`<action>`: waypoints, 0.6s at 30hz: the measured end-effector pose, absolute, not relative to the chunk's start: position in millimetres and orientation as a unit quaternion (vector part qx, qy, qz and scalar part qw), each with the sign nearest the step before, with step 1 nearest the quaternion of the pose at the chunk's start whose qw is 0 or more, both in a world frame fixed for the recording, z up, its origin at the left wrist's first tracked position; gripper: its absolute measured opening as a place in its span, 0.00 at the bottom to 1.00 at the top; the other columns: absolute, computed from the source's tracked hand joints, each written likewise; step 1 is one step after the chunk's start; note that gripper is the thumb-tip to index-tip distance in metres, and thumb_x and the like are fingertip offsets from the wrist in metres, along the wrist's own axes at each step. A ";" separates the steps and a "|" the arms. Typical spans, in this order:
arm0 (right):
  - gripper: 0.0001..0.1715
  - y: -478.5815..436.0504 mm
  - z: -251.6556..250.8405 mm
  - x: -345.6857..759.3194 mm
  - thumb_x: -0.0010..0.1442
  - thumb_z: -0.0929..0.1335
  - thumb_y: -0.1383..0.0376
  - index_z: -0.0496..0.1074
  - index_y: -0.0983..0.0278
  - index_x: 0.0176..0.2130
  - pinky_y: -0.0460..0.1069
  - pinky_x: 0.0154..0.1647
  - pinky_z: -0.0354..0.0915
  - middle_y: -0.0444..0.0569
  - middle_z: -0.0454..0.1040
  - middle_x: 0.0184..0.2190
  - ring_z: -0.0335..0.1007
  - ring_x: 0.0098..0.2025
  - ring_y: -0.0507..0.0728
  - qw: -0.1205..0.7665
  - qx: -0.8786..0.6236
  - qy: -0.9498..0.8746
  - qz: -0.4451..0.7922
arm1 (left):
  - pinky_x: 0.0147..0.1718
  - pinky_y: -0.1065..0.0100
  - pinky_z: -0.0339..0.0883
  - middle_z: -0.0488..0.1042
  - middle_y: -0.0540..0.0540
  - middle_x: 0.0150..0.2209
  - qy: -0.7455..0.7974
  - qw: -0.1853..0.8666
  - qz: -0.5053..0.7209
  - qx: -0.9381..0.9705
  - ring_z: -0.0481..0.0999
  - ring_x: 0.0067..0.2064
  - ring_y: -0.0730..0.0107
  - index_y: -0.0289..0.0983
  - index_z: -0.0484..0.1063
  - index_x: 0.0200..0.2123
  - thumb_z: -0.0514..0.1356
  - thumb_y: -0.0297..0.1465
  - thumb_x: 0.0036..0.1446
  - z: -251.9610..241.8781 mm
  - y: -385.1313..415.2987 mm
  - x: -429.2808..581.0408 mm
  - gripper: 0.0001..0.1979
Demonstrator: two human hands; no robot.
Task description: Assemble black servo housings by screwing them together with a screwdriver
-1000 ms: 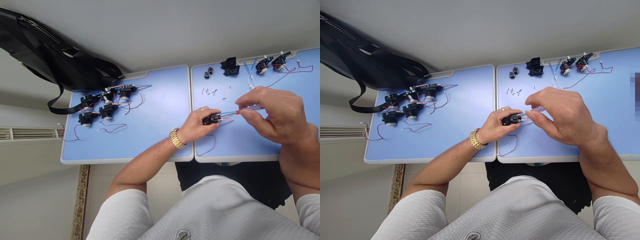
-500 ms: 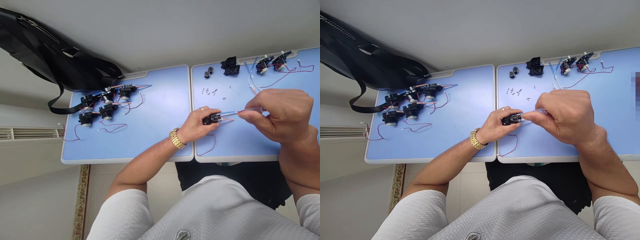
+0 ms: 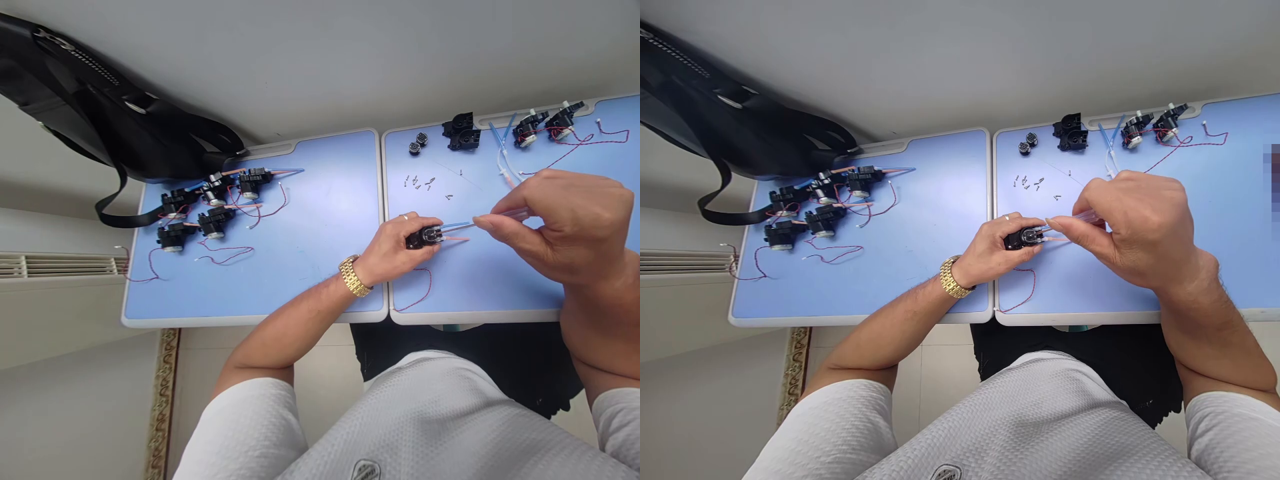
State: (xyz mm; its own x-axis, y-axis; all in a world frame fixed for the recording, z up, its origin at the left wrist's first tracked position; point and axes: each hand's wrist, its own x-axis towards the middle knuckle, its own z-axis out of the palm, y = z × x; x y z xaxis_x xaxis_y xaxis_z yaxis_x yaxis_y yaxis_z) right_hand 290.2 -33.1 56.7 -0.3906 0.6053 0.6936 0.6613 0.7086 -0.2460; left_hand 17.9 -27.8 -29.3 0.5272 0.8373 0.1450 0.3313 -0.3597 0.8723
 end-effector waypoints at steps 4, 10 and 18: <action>0.15 -30.6 57.3 293.1 0.78 0.76 0.52 0.77 0.55 0.38 0.56 0.30 0.65 0.41 0.80 0.26 0.77 0.28 0.58 0.378 -0.362 -0.852 -0.017 | 0.48 0.63 0.79 0.85 0.45 0.43 0.385 0.417 0.298 0.767 0.83 0.43 0.65 0.42 0.86 0.60 0.73 0.34 0.68 -28.4 -27.9 17.5 0.19; 0.11 -38.1 69.3 288.1 0.79 0.68 0.67 0.77 0.50 0.52 0.61 0.46 0.79 0.44 0.87 0.43 0.86 0.43 0.63 0.341 -0.335 -0.873 0.096 | 0.47 0.63 0.79 0.85 0.45 0.43 0.384 0.417 0.300 0.767 0.83 0.42 0.65 0.41 0.86 0.61 0.72 0.33 0.68 -27.4 -27.9 17.7 0.19; 0.15 -35.3 64.7 292.4 0.78 0.74 0.55 0.74 0.53 0.37 0.59 0.40 0.78 0.42 0.82 0.27 0.79 0.30 0.60 0.341 -0.393 -0.854 -0.013 | 0.48 0.62 0.80 0.86 0.45 0.45 0.384 0.414 0.295 0.771 0.84 0.43 0.64 0.41 0.85 0.61 0.73 0.34 0.68 -28.4 -27.5 17.8 0.19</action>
